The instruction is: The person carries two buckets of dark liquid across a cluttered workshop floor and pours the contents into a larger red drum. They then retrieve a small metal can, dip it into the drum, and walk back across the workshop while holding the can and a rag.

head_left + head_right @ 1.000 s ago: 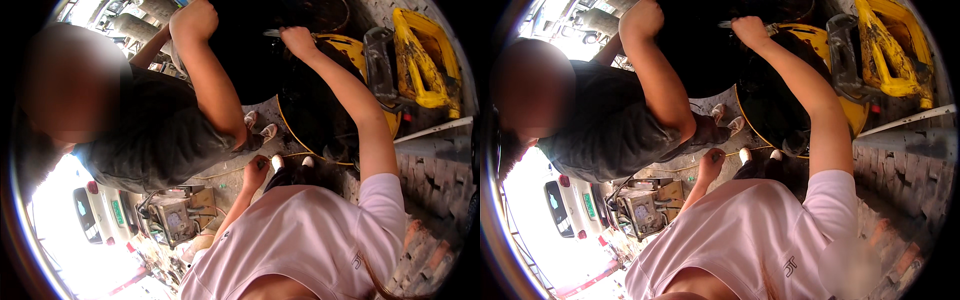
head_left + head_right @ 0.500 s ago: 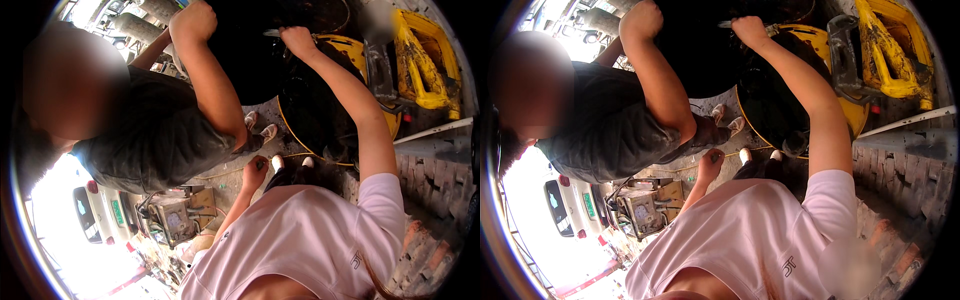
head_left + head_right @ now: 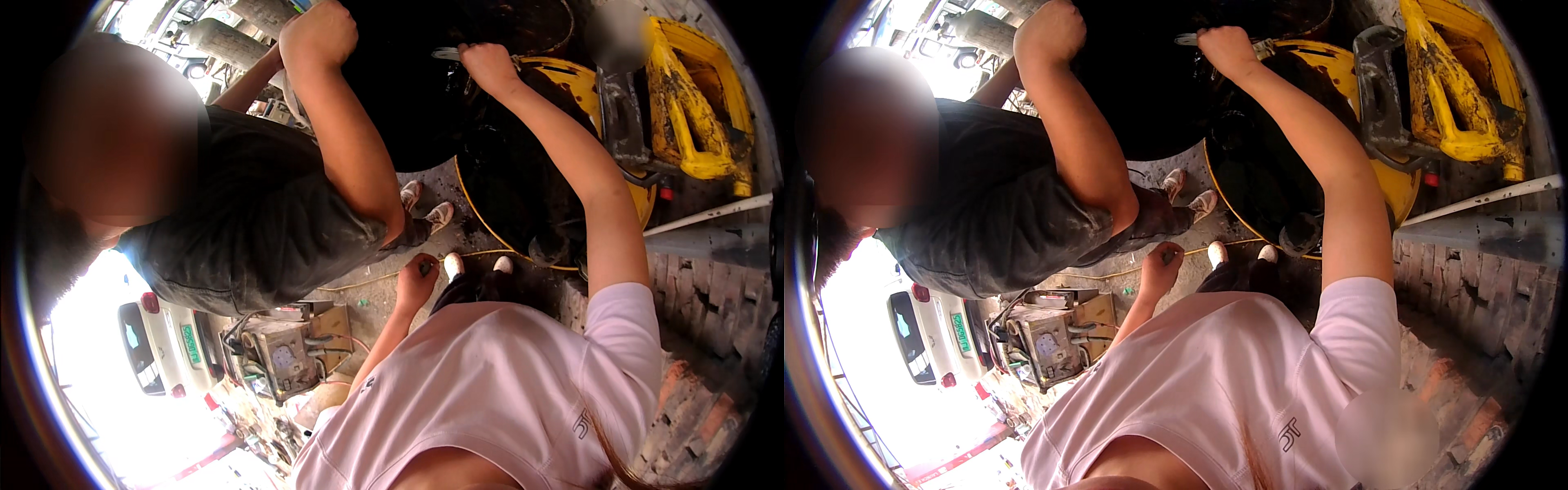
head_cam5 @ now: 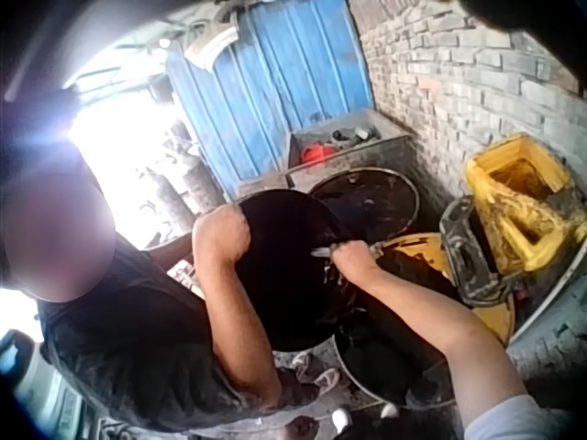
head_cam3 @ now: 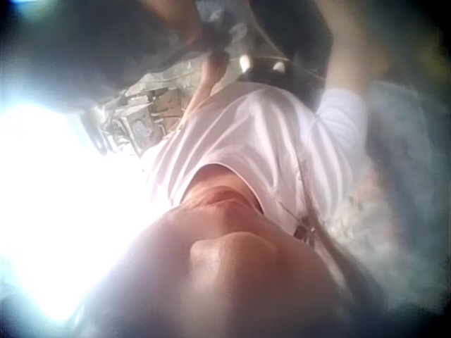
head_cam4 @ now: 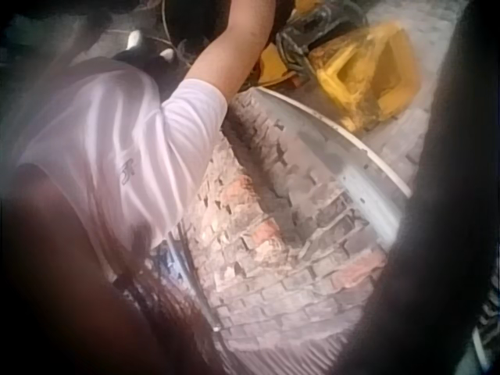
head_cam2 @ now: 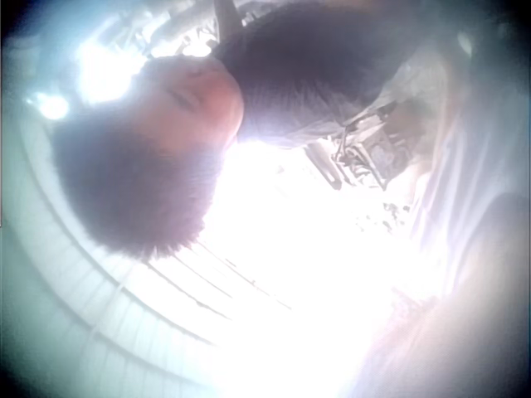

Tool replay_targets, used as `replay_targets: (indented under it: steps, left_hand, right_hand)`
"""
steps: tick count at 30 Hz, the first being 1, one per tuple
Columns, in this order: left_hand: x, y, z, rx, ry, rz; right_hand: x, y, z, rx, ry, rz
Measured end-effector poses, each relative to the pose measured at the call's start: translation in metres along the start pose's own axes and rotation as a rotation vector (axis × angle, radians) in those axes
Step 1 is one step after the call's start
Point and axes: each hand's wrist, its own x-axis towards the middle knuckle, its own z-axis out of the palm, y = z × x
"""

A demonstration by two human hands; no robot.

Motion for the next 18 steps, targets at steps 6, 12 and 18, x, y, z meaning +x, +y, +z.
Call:
replay_targets:
  steps: [6, 12, 18]
  left_hand:
    - [-0.002, 0.001, -0.001, 0.005, -0.002, -0.014]
    - [-0.003, -0.001, -0.003, 0.028, 0.022, 0.026]
    - [-0.003, -0.005, 0.000, 0.026, 0.073, 0.060]
  right_hand:
    - [0.003, -0.001, -0.001, 0.017, -0.006, 0.008]
    - [0.006, -0.008, -0.004, 0.039, -0.013, -0.004]
    - [0.007, -0.012, -0.001, 0.003, -0.006, -0.021]
